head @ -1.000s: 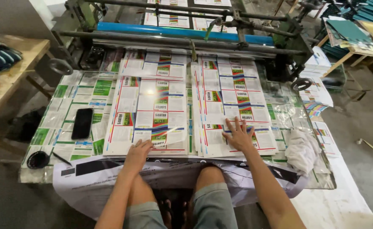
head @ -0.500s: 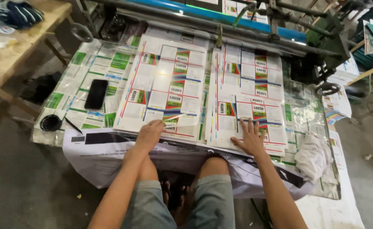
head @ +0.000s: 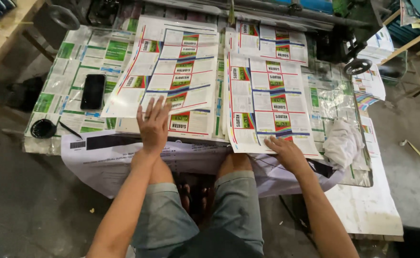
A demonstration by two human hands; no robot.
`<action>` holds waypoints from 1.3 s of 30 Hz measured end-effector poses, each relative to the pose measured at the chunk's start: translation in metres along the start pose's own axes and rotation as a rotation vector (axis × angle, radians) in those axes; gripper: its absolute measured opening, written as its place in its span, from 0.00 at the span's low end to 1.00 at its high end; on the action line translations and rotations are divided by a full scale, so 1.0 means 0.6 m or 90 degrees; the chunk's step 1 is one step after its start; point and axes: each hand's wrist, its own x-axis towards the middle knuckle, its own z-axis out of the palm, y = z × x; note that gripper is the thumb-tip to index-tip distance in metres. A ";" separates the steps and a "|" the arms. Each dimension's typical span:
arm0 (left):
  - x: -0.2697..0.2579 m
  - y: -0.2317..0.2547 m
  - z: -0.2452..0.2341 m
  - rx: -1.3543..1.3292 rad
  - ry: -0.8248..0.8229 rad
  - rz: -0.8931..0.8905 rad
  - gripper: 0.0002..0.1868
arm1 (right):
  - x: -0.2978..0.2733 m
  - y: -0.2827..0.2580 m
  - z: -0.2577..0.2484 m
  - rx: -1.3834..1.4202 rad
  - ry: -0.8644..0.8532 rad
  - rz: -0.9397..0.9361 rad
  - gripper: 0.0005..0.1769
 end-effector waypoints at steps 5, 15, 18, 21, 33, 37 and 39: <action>-0.058 -0.052 0.089 -0.019 -0.327 -0.059 0.21 | -0.007 -0.082 -0.117 0.034 0.249 0.122 0.24; -0.016 -0.062 0.139 -0.082 -0.366 -0.104 0.18 | -0.024 -0.104 0.050 0.055 0.367 0.176 0.26; 0.002 -0.057 0.159 -0.095 -0.372 -0.099 0.19 | -0.021 -0.105 0.045 0.070 0.389 0.174 0.24; 0.026 -0.082 0.191 -0.087 -0.363 -0.082 0.18 | -0.019 -0.098 0.055 0.036 0.389 0.195 0.25; 0.107 -0.122 0.271 -0.068 -0.365 -0.073 0.18 | -0.013 -0.116 0.030 0.016 0.395 0.262 0.27; 0.130 -0.114 0.284 -0.053 -0.369 -0.078 0.20 | -0.011 -0.113 0.036 0.021 0.390 0.253 0.27; 0.139 -0.116 0.294 -0.037 -0.391 -0.073 0.22 | -0.013 -0.115 0.037 0.024 0.382 0.273 0.25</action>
